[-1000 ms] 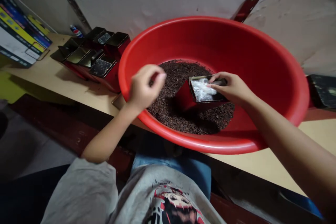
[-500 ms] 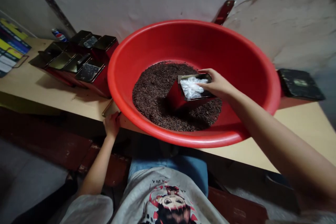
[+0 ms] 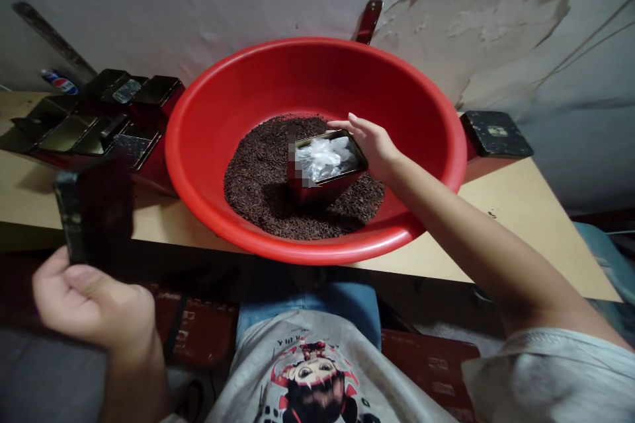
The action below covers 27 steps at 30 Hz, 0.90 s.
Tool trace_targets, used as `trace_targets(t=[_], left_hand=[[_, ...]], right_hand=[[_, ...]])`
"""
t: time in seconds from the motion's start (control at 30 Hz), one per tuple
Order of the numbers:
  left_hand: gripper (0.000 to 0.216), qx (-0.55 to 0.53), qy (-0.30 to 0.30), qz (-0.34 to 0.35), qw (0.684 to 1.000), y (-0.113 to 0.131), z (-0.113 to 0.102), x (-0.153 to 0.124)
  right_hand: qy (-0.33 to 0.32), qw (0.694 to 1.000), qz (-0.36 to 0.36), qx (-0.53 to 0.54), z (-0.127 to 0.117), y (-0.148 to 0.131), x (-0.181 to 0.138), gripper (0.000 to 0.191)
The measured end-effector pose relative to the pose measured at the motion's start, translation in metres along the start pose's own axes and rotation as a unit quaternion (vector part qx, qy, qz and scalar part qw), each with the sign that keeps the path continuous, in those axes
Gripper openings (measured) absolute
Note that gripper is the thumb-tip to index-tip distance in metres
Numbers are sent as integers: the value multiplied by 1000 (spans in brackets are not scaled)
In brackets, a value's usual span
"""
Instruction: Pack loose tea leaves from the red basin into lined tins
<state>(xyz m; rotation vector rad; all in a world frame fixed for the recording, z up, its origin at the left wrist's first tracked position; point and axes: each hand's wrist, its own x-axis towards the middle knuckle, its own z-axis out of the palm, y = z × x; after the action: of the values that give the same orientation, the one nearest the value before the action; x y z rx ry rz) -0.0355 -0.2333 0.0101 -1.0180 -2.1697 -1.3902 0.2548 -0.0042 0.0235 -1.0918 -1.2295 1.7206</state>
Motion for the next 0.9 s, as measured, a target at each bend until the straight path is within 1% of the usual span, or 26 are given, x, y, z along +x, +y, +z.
trace_targets(t=[0.03,0.07,0.1,0.13,0.17,0.2,0.23,0.33,0.4,0.43,0.47,0.5,0.53,0.6,0.67,0.7,0.77,0.9], left_hand=[[38,-98,14,-8,995,24,3,4],[32,-191,-53,-30,980,48,10,6],[27,-279,-126,-46,951,70,19,9],[25,-361,-188,-54,912,90,32,11],[23,-408,-281,-76,865,106,47,12],[25,-426,-359,-102,824,119,63,14],[27,-433,-422,-119,788,129,82,16],[30,-443,-496,-124,736,141,134,21],[32,-448,-534,-126,706,141,159,22],[32,-447,-543,-127,700,140,167,22],[32,-443,-543,-127,702,140,172,22],[32,-434,-537,-122,713,140,175,22],[32,-421,-527,-108,730,139,176,22],[29,-377,-500,-48,778,139,176,21],[24,-315,-467,27,826,137,175,20],[22,-288,-454,55,841,136,176,19],[20,-254,-436,82,859,133,180,15],[14,-258,-378,90,885,132,187,3]], right_hand=[[-1,1000,-5,-9,1,0,0,54],[-1,1000,-12,-19,1,1,0,58],[0,999,-20,-31,2,1,0,62],[2,999,-29,-43,3,0,0,65],[5,998,-38,-53,4,0,-1,67],[11,997,-47,-60,5,-1,-2,68],[17,996,-55,-62,6,-2,-3,68],[53,994,-81,-56,10,-2,-6,66],[68,991,-101,-53,11,-1,-7,61],[65,991,-108,-51,12,1,-7,56],[53,991,-113,-49,12,2,-6,52],[35,992,-115,-48,13,3,-5,48],[19,992,-118,-46,13,4,-4,45],[7,991,-128,-43,13,5,-3,45],[20,989,-137,-46,13,5,-3,50],[25,989,-137,-50,13,5,-4,51],[27,990,-130,-54,12,4,-5,50],[17,992,-120,-18,10,5,-5,33]])
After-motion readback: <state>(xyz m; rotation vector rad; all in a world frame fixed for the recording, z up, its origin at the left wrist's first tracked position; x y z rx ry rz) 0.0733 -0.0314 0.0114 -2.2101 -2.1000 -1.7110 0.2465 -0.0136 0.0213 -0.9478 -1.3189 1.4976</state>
